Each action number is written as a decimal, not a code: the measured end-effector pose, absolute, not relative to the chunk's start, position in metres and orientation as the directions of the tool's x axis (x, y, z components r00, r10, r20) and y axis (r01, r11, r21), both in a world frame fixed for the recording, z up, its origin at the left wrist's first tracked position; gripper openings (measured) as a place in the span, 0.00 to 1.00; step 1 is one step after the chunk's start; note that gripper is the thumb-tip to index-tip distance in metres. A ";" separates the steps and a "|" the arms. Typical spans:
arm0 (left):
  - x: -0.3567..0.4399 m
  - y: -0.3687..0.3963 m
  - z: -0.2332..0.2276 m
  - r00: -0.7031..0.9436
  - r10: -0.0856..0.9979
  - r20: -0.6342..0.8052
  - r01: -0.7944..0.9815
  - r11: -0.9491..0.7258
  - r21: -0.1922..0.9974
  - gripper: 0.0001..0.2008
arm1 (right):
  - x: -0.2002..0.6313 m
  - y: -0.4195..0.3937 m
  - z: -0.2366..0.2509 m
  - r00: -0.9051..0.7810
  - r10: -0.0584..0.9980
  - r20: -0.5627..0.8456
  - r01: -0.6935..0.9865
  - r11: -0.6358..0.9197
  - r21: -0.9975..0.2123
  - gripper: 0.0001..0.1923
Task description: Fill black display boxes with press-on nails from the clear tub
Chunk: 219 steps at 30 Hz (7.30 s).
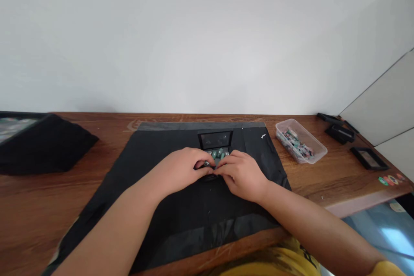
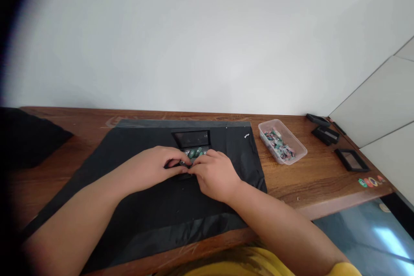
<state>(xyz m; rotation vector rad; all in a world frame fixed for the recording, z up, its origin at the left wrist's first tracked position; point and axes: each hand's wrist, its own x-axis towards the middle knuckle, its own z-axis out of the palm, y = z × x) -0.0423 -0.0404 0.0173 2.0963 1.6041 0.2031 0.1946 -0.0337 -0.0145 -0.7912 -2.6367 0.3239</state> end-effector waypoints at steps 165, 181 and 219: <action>-0.053 -0.045 0.025 0.257 0.932 -0.257 0.860 -0.099 0.500 0.20 | 0.199 -0.043 0.004 -0.711 0.636 0.299 0.494 0.755 -0.433 0.15; -0.058 -0.049 0.025 0.248 0.911 -0.331 0.865 -0.054 0.499 0.23 | 0.199 -0.043 0.003 -0.732 0.626 0.269 0.492 0.759 -0.427 0.11; -0.059 -0.052 0.020 0.198 0.919 -0.341 0.885 -0.017 0.466 0.25 | 0.197 -0.039 0.001 -0.745 0.631 0.215 0.518 0.751 -0.409 0.13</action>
